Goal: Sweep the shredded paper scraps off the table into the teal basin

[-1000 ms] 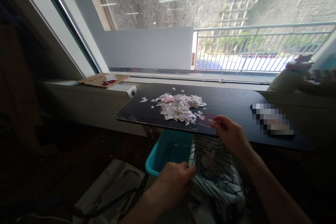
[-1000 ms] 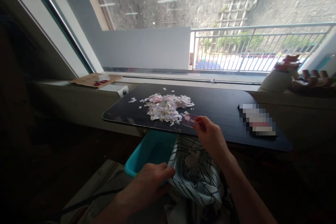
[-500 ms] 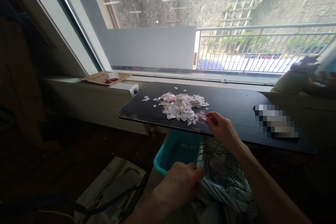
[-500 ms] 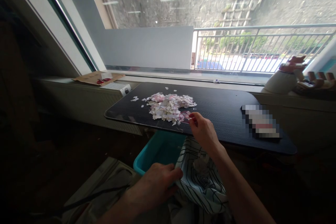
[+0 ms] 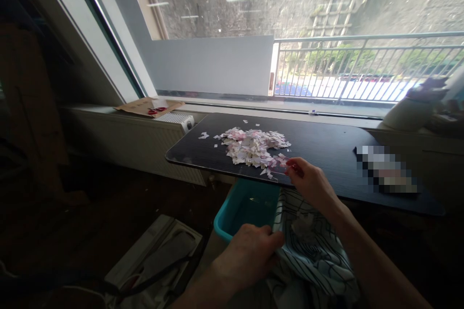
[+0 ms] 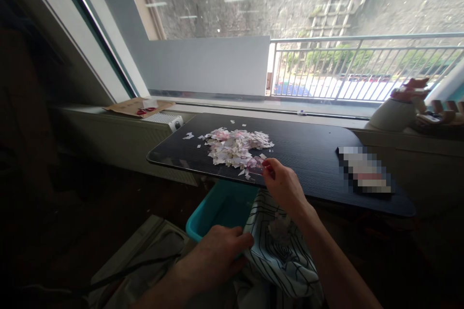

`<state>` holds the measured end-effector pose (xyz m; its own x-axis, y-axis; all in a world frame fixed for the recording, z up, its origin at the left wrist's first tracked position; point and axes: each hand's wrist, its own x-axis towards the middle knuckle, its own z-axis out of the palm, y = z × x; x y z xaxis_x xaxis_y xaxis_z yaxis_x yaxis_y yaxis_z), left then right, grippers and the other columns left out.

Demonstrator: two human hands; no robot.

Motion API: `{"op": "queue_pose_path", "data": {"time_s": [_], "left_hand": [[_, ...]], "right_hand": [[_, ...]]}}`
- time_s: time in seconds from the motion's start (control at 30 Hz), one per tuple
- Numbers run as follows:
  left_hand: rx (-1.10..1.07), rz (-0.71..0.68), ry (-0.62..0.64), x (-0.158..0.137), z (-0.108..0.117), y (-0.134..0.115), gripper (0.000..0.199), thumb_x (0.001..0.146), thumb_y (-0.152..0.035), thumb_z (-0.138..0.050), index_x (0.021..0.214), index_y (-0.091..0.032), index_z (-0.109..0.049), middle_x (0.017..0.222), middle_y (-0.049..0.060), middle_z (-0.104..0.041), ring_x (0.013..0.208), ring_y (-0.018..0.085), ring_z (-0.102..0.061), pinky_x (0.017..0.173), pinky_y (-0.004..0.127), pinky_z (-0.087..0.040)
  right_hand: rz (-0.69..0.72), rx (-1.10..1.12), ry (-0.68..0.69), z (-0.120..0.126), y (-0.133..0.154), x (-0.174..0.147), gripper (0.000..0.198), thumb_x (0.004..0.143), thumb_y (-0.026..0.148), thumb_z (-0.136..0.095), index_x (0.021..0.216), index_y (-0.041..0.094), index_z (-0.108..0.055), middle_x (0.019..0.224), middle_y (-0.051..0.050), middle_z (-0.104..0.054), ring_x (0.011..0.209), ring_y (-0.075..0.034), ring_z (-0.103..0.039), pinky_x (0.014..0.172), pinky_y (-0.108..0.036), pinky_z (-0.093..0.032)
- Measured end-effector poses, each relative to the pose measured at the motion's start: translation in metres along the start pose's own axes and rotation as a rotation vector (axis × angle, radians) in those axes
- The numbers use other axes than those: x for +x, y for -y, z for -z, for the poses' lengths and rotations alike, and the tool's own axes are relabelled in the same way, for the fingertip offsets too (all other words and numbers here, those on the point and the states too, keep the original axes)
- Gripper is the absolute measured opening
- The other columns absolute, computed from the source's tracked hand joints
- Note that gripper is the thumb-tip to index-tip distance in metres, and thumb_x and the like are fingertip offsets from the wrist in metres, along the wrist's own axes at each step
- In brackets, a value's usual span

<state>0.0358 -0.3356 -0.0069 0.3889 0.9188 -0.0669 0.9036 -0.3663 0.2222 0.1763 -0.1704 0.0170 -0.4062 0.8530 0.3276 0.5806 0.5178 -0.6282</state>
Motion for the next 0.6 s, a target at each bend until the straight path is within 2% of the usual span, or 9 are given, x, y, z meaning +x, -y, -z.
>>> {"op": "queue_pose_path", "data": {"time_s": [0.3,0.47,0.6], "left_hand": [[0.013,-0.01,-0.024,0.0006,-0.003,0.0024,0.013,0.083,-0.026,-0.058,0.095,-0.023,-0.054,0.084,-0.001,-0.062,0.069,0.021,-0.061,0.057,0.027,-0.042],[0.017,0.002,-0.023,0.0013,-0.0035,0.0025,0.013,0.084,-0.026,-0.057,0.096,-0.022,-0.055,0.084,0.0,-0.062,0.069,0.021,-0.061,0.057,0.028,-0.042],[0.009,0.001,-0.018,0.0007,-0.0018,0.0016,0.014,0.083,-0.026,-0.059,0.096,-0.023,-0.055,0.084,-0.001,-0.062,0.07,0.02,-0.061,0.057,0.027,-0.042]], "right_hand": [[-0.012,-0.069,-0.047,0.0093,0.0007,-0.0027,0.02,0.082,0.031,-0.052,0.096,0.021,-0.062,0.075,-0.001,-0.068,0.067,-0.016,-0.062,0.062,-0.026,-0.042],[0.02,-0.026,0.014,0.0053,0.0037,-0.0028,0.02,0.082,0.029,-0.051,0.096,0.021,-0.062,0.076,-0.001,-0.069,0.068,-0.015,-0.063,0.062,-0.025,-0.043],[0.007,-0.078,-0.012,0.0071,0.0012,-0.0025,0.019,0.081,0.029,-0.052,0.095,0.021,-0.063,0.074,-0.001,-0.069,0.067,-0.016,-0.062,0.061,-0.026,-0.042]]}}
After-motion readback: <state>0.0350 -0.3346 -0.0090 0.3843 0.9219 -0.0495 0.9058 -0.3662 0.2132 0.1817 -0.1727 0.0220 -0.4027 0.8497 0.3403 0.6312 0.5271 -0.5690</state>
